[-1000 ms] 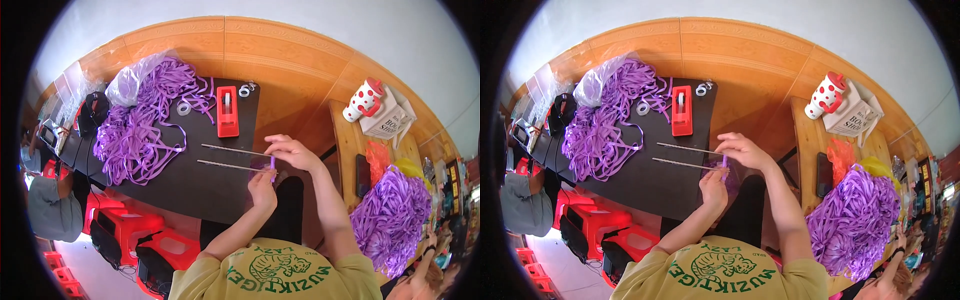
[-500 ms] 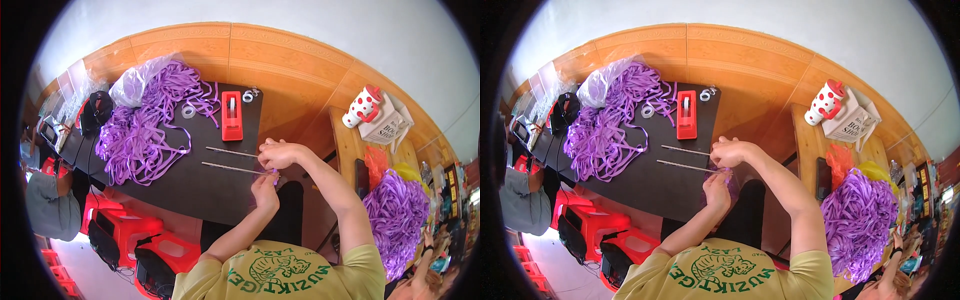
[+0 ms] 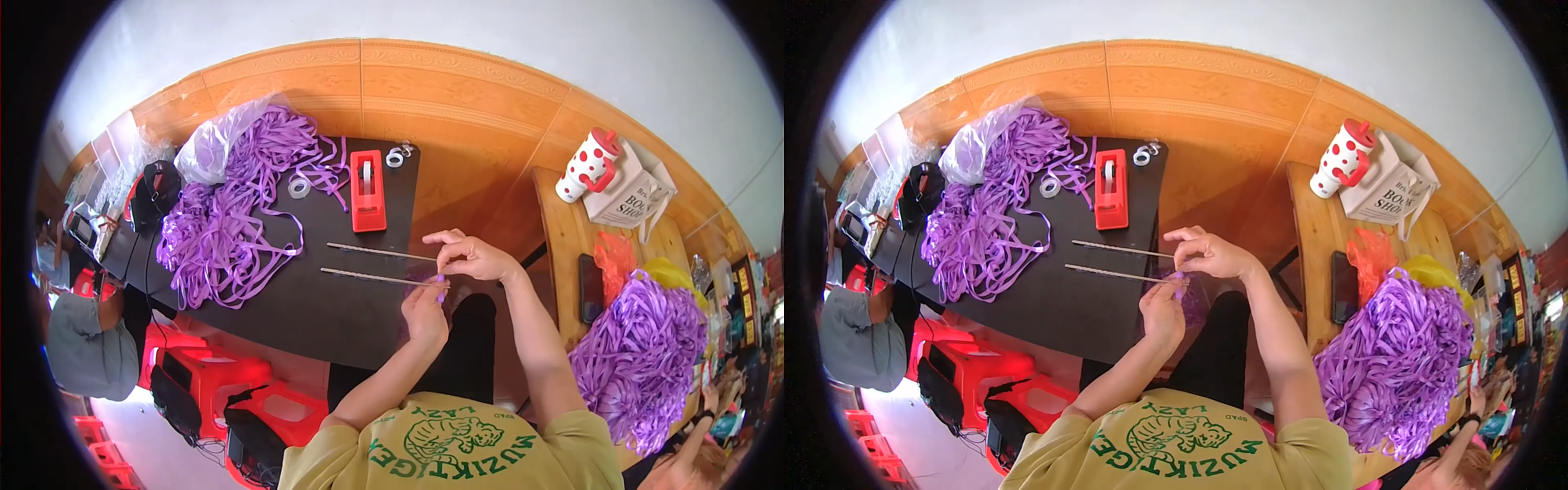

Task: Wrapping purple ribbons around a metal frame to create decorative items.

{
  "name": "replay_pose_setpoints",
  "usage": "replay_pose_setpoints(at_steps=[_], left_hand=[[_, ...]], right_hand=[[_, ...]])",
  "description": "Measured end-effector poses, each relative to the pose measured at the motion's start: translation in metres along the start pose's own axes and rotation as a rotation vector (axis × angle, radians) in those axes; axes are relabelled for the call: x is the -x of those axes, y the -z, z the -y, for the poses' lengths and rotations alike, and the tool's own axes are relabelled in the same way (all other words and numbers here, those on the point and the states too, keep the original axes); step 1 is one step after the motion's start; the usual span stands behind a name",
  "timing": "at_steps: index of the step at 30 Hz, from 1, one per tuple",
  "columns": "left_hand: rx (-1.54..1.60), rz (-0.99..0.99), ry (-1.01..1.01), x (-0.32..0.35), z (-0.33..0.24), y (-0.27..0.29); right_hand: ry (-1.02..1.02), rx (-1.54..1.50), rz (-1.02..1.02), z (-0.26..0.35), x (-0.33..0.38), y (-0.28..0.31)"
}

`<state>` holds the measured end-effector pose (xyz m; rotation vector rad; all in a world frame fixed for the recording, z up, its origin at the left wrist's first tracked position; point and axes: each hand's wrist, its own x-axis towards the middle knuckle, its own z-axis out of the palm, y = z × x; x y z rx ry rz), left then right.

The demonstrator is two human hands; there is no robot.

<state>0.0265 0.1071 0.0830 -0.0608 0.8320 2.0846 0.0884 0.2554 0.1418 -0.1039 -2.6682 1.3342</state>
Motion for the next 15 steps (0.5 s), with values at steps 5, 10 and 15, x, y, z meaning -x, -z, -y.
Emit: replay_pose_setpoints(at_steps=[5,10,15], left_hand=[[-0.02,0.043,-0.004,-0.003,0.003,0.006],[-0.037,0.063,-0.006,-0.005,0.005,0.008],[-0.043,0.033,-0.007,-0.006,0.004,0.008]], right_hand=[[0.074,-0.389,-0.22,-0.029,0.018,-0.017],[0.009,-0.728,-0.397,-0.042,0.025,-0.031],[-0.024,-0.962,-0.651,-0.04,0.022,-0.056]])
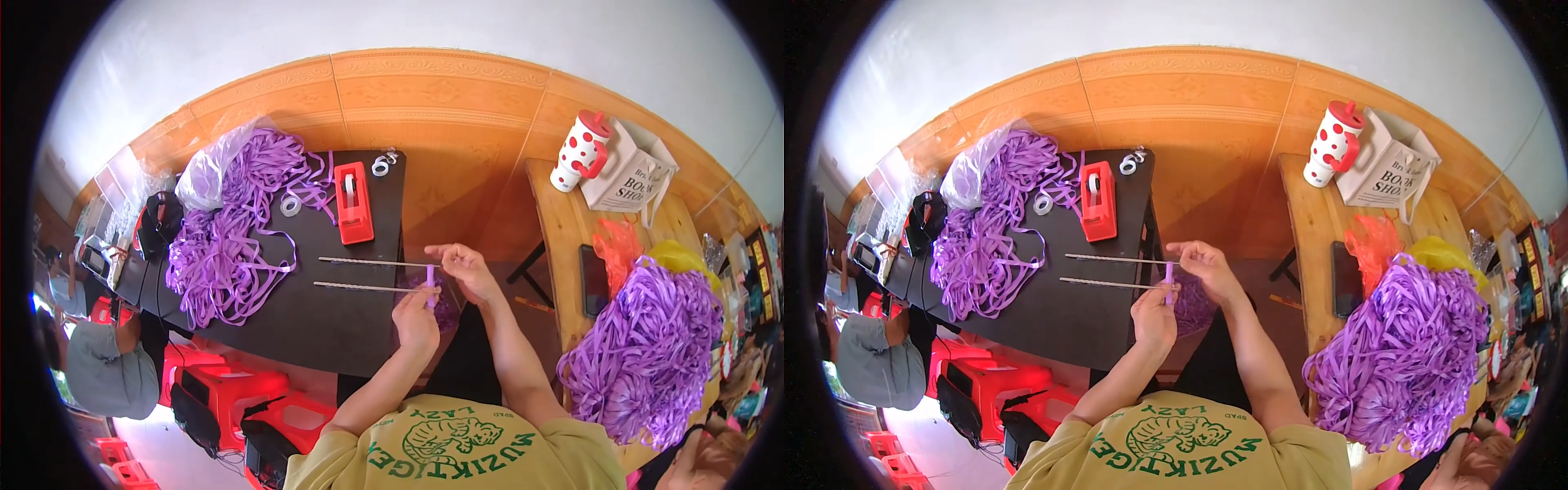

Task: Wrapping purple ribbons around a metal frame to create decorative items.

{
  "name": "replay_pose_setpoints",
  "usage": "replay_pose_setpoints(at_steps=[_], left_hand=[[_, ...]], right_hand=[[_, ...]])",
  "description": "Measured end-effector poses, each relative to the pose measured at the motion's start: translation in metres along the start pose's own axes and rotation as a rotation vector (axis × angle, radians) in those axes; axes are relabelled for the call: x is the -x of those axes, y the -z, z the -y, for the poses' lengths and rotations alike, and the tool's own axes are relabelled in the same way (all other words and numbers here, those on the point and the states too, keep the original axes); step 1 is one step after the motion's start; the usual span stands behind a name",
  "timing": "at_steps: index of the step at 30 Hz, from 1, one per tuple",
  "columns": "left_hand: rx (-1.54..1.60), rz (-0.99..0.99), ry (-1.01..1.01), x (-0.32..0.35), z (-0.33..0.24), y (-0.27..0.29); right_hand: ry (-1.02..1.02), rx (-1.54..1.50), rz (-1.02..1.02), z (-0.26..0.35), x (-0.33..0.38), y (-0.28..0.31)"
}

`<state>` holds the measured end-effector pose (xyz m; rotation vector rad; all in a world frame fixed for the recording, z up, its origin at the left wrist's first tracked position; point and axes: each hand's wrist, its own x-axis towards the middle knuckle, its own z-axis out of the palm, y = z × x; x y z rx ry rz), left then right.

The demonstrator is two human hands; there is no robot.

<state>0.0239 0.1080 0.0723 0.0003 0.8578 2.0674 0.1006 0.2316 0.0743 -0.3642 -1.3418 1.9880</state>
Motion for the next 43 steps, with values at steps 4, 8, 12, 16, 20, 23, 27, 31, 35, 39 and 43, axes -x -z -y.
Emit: replay_pose_setpoints(at_steps=[4,8,12,16,20,23,27,31,35,39,43], left_hand=[[-0.038,-0.046,0.061,0.004,-0.004,-0.002],[-0.12,-0.011,0.052,0.003,-0.003,0.003],[-0.193,-0.042,0.122,0.013,-0.004,0.001],[-0.184,-0.186,0.2,0.02,-0.012,-0.004],[-0.148,-0.2,0.187,0.014,-0.013,-0.007],[-0.187,-0.088,0.143,0.008,-0.008,-0.003],[-0.213,-0.091,0.171,0.008,-0.007,-0.006],[-0.408,0.034,0.453,0.027,-0.011,-0.004],[-0.629,0.477,0.515,0.065,-0.071,-0.017],[-0.928,0.583,-0.699,0.098,-0.204,-0.07],[-0.828,0.501,-1.466,0.18,-0.271,-0.055]], right_hand=[[-0.026,-0.062,0.012,-0.024,0.003,-0.003],[-0.097,0.05,-0.019,-0.058,-0.001,0.008],[-0.256,-0.189,-0.269,-0.067,0.013,0.013],[-0.163,-0.272,-0.234,-0.034,0.015,-0.01],[-0.108,-0.053,-0.245,-0.01,0.009,-0.034],[-0.016,0.021,-0.224,-0.011,0.004,-0.034],[0.035,0.056,-0.269,-0.01,0.005,-0.025],[0.086,-0.018,-0.391,-0.005,0.011,-0.003],[0.159,0.261,-0.437,-0.013,0.011,0.014],[0.112,0.97,-0.388,-0.064,0.018,0.049],[0.171,0.959,-0.49,-0.043,0.031,0.038]])
